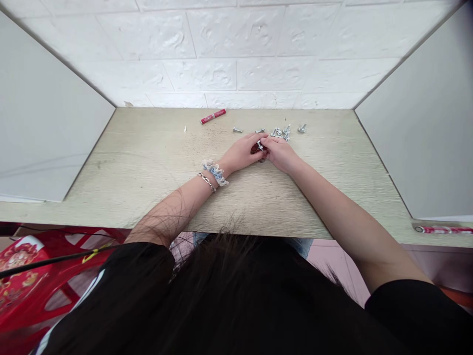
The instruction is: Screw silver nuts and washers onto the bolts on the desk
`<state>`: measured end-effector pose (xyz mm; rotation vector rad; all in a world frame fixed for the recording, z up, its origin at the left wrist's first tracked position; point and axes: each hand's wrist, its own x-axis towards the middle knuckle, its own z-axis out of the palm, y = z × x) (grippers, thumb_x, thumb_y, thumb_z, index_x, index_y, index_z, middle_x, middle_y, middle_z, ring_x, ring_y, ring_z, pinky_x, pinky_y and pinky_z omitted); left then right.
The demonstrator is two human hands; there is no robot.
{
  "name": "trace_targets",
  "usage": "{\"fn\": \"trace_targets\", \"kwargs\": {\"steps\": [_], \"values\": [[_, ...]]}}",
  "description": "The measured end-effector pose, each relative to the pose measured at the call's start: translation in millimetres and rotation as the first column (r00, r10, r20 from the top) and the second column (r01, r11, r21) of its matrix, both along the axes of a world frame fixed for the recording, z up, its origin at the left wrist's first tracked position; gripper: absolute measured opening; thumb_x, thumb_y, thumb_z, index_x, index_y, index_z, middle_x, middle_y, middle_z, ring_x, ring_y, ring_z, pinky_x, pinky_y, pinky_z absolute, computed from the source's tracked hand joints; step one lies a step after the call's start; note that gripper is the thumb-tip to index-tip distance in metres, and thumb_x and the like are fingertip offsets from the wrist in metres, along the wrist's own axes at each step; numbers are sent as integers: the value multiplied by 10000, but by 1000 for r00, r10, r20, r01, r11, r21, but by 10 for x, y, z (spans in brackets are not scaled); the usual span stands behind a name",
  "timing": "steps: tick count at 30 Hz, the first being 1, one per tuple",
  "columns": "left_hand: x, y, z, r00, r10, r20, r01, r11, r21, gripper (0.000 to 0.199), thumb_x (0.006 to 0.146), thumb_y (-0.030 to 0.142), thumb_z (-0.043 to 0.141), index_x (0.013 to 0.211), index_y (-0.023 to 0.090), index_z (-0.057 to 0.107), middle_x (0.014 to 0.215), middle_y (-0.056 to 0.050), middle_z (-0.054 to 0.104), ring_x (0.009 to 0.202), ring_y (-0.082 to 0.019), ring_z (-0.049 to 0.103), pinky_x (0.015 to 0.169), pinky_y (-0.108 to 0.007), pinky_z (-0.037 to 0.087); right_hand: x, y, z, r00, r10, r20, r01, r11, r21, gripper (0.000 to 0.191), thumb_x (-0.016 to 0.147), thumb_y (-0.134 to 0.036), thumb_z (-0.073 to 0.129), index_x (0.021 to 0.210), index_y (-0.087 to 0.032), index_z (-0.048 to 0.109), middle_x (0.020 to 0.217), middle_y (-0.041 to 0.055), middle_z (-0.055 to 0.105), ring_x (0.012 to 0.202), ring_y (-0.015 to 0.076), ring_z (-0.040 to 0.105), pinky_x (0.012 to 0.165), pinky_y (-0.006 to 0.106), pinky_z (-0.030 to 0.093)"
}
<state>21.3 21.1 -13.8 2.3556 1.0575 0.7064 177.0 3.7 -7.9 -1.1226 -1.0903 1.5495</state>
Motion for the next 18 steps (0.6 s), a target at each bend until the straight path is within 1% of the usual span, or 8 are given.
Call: {"fn": "trace_targets", "kwargs": {"steps": [4,8,12,16,18], "values": [[-1,13,-12,1000,2,-12,-2,1000,3,569,903,165,652,1467,134,586,1424,-138,669,1304,-277,642,1166,-436,495,-10,-21,30,1000,-7,-18,7,1000,-14,263,854,-338,804,725,-185,633,674,10,663,572,112,531,527,255,431],[-5,29,-44,1000,-1,1,1,1000,8,579,902,158,639,1476,118,577,1420,-145,672,1277,-270,657,1157,-428,506,0,-30,30,999,4,-44,-4,1000,3,228,836,-318,808,751,-179,649,694,11,676,588,106,538,541,246,436],[-7,32,-54,1000,-8,14,8,1000,9,583,902,169,647,1480,142,573,1414,-135,674,1278,-276,655,1151,-435,512,17,-34,34,998,12,-55,-11,1000,3,182,822,-288,807,801,-182,660,716,6,679,620,106,561,561,239,455],[-2,24,-50,999,-1,37,0,1000,8,580,902,139,637,1477,118,566,1418,-155,660,1261,-263,661,1145,-419,516,15,-33,48,994,-32,-101,28,999,-32,115,836,-201,757,824,-186,644,713,-3,671,646,108,595,570,227,478],[3,26,-59,998,-4,64,4,1000,3,551,907,132,625,1456,133,578,1410,-147,659,1228,-246,674,1116,-404,537,12,-29,50,992,-64,-112,59,997,-50,96,853,-180,730,827,-188,638,701,-11,655,652,108,604,580,224,494]]}}
